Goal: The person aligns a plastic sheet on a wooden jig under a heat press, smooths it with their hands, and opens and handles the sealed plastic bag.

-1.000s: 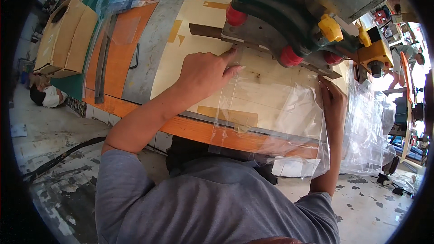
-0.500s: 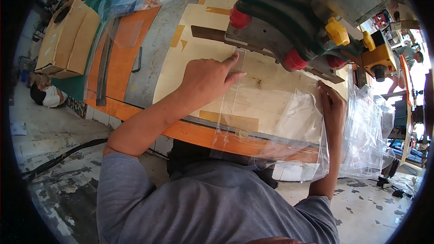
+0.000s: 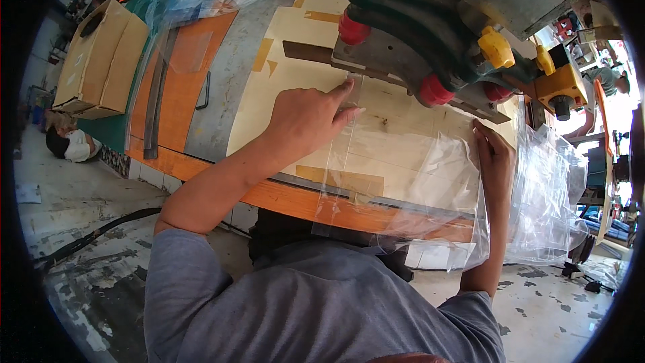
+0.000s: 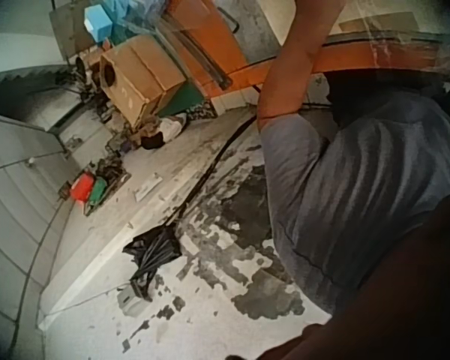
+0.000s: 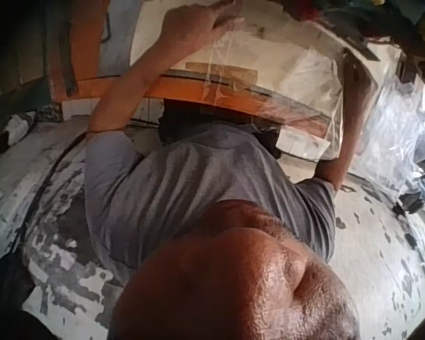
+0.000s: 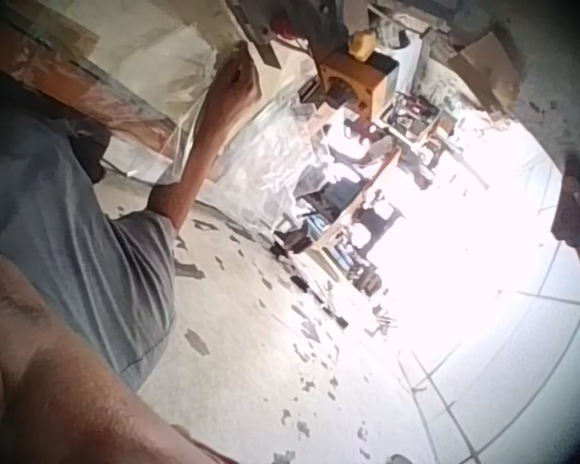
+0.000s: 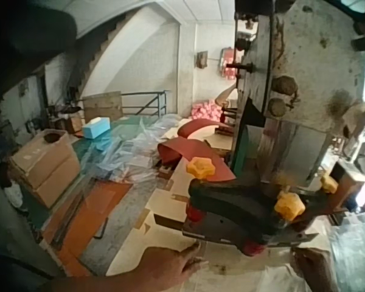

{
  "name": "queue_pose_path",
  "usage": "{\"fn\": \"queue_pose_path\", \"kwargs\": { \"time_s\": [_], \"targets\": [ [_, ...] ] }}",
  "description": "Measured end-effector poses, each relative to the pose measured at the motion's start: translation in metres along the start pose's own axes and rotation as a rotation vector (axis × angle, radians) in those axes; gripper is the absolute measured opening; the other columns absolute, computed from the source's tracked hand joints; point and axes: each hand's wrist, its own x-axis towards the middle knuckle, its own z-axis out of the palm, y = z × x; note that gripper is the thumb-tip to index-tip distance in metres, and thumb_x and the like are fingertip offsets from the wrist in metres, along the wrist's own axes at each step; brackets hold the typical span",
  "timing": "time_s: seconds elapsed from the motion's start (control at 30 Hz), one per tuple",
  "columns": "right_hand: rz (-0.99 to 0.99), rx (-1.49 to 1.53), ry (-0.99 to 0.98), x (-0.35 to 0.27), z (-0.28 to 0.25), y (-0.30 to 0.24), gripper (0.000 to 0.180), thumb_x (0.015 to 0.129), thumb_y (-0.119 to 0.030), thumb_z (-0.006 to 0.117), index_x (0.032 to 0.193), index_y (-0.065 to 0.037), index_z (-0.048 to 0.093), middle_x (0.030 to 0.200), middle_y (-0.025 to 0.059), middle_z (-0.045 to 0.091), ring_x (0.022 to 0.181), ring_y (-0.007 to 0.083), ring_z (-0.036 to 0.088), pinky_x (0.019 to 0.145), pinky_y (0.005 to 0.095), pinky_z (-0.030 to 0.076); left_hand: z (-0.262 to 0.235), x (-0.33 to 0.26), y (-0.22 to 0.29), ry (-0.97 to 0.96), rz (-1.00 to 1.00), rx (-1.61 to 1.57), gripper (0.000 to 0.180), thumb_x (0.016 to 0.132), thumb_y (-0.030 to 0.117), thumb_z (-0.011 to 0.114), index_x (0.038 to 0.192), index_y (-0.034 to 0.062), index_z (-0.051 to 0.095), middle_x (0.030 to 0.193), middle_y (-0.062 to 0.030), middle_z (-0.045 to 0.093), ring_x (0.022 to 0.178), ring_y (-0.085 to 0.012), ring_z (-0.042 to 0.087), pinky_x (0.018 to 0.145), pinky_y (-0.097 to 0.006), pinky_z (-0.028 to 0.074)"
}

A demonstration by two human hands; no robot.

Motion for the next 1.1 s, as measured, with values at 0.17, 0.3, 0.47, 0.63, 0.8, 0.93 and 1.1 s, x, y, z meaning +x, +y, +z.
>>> {"fn": "queue_pose_path", "kwargs": {
  "time_s": [0.17, 0.3, 0.47, 0.63, 0.8, 0.93, 1.1],
  "targets": [
    [-0.035, 0.000, 0.007, 0.001, -0.001, -0.002, 0.025, 0.102, -0.011, 0.066, 0.124, -0.002, 0.075, 0.111, 0.0178, 0.078, 0.091, 0.0203, 0.075, 0.084, 0.0322, 0.057, 0.000, -0.001, -0.001, 0.023, 0.011, 0.000, 0.052, 0.100, 0.055, 0.061, 0.138, 0.0209, 0.068, 0.064, -0.0120, 0.068, 0.059, -0.0318, 0.069, 0.057, -0.044, 0.054],
    [-0.083, 0.006, 0.084, -0.001, 0.000, 0.005, 0.024, 0.100, -0.009, 0.068, 0.121, -0.004, 0.077, 0.101, 0.0197, 0.077, 0.080, 0.0259, 0.074, 0.075, 0.0348, 0.057, -0.001, 0.002, 0.001, 0.023, 0.037, -0.026, 0.051, 0.100, 0.054, 0.062, 0.138, 0.0211, 0.068, 0.065, -0.0127, 0.067, 0.060, -0.0331, 0.069, 0.058, -0.045, 0.055],
    [-0.062, -0.020, 0.046, 0.000, -0.007, -0.005, 0.023, 0.101, -0.011, 0.067, 0.119, -0.003, 0.077, 0.107, 0.0184, 0.077, 0.088, 0.0279, 0.076, 0.081, 0.0353, 0.058, 0.004, 0.002, -0.002, 0.065, 0.046, -0.012, 0.049, 0.099, 0.054, 0.063, 0.138, 0.0243, 0.069, 0.065, -0.0147, 0.068, 0.062, -0.0354, 0.070, 0.059, -0.046, 0.055],
    [-0.093, -0.029, 0.035, -0.003, -0.006, 0.004, 0.023, 0.099, -0.015, 0.068, 0.118, -0.007, 0.078, 0.100, 0.0184, 0.076, 0.081, 0.0318, 0.073, 0.077, 0.0392, 0.057, 0.000, -0.002, -0.002, 0.059, 0.048, 0.042, 0.049, 0.097, 0.052, 0.067, 0.134, 0.0205, 0.071, 0.066, -0.0118, 0.070, 0.061, -0.0330, 0.071, 0.058, -0.043, 0.056],
    [-0.187, 0.030, -0.030, -0.008, -0.013, 0.014, 0.025, 0.098, -0.025, 0.070, 0.114, -0.007, 0.080, 0.094, 0.0172, 0.076, 0.071, 0.0338, 0.071, 0.069, 0.0409, 0.055, 0.000, -0.001, -0.013, 0.102, 0.209, -0.101, 0.044, 0.094, 0.043, 0.074, 0.130, 0.0176, 0.074, 0.071, -0.0126, 0.071, 0.062, -0.0319, 0.069, 0.060, -0.041, 0.054],
    [-0.210, 0.089, -0.032, -0.008, -0.015, 0.013, 0.027, 0.099, -0.028, 0.070, 0.112, -0.007, 0.080, 0.094, 0.0175, 0.076, 0.070, 0.0330, 0.071, 0.068, 0.0402, 0.055, -0.010, -0.005, -0.007, 0.042, 0.395, -0.187, 0.040, 0.089, 0.032, 0.081, 0.123, 0.0108, 0.078, 0.073, -0.0126, 0.071, 0.060, -0.0283, 0.065, 0.058, -0.039, 0.051],
    [-0.242, 0.032, -0.042, -0.004, -0.013, 0.019, 0.027, 0.099, -0.028, 0.069, 0.112, -0.008, 0.080, 0.092, 0.0172, 0.076, 0.069, 0.0330, 0.071, 0.068, 0.0406, 0.055, -0.011, -0.003, -0.006, 0.062, 0.494, -0.241, 0.034, 0.088, 0.029, 0.082, 0.115, 0.0071, 0.080, 0.069, -0.0112, 0.070, 0.058, -0.0265, 0.064, 0.056, -0.038, 0.049]
  ]
}}
